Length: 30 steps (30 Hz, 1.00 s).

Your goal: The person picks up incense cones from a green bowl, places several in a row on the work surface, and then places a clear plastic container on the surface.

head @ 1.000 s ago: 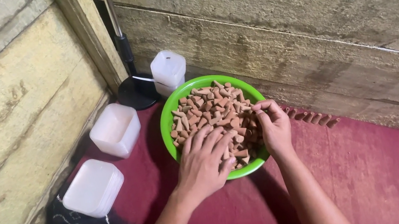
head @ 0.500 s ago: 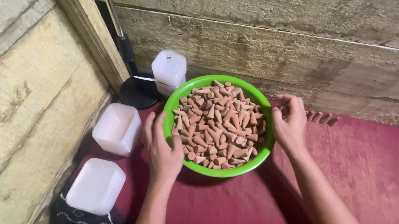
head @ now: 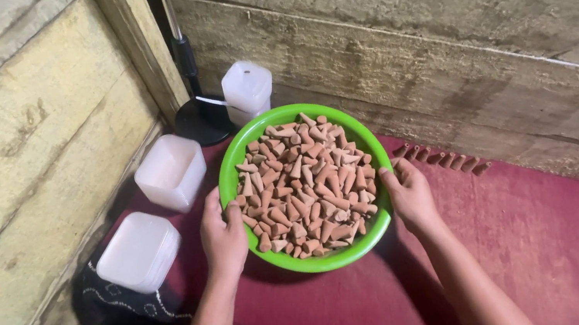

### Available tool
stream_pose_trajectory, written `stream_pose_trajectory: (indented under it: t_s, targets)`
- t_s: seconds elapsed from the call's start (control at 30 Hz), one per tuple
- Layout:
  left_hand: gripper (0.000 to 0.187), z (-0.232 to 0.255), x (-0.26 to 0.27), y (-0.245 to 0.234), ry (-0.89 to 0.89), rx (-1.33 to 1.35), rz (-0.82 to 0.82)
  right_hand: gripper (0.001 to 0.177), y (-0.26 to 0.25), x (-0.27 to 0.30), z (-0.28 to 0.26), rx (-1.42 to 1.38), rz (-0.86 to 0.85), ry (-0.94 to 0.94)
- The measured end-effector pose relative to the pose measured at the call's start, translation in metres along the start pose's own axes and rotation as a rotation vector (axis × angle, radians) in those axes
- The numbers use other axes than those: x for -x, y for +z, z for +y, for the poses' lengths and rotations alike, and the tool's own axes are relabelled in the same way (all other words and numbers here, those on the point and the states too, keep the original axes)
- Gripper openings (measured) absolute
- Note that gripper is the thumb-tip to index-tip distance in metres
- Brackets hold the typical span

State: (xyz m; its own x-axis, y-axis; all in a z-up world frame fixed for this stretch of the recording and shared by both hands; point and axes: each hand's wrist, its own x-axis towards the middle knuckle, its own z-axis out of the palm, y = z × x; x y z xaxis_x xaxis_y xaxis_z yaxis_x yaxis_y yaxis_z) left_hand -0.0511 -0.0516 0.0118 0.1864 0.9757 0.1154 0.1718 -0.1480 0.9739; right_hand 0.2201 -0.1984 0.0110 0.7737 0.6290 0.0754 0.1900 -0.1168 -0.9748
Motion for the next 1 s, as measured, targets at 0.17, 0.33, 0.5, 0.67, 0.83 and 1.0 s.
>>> stream_pose_trajectory:
  t_s: [0.17, 0.33, 0.5, 0.67, 0.83, 1.0]
  targets:
    - [0.042, -0.012, 0.015, -0.023, -0.03, 0.008, 0.022, 0.012, 0.01, 0.008, 0.024, -0.067, -0.057, 0.004]
    - [0.043, -0.009, 0.019, -0.036, -0.088, -0.047, -0.012, 0.012, 0.009, 0.02, 0.017, -0.041, -0.091, 0.051]
    - [0.057, 0.012, 0.03, -0.053, 0.085, -0.436, -0.097, 0.046, 0.003, 0.013, 0.006, 0.455, 0.034, -0.377]
    - [0.037, 0.001, 0.033, -0.045, 0.484, -0.619, 0.108, 0.035, 0.041, 0.014, -0.057, 0.524, -0.261, -0.82]
    - [0.034, -0.008, 0.023, -0.03, 0.659, -0.547, -0.003, 0.033, 0.079, 0.016, -0.096, 0.692, -0.668, -1.044]
    - [0.025, -0.013, 0.024, -0.029, 0.7, -0.543, -0.071, 0.023, 0.057, 0.008, -0.069, 0.568, -0.732, -0.859]
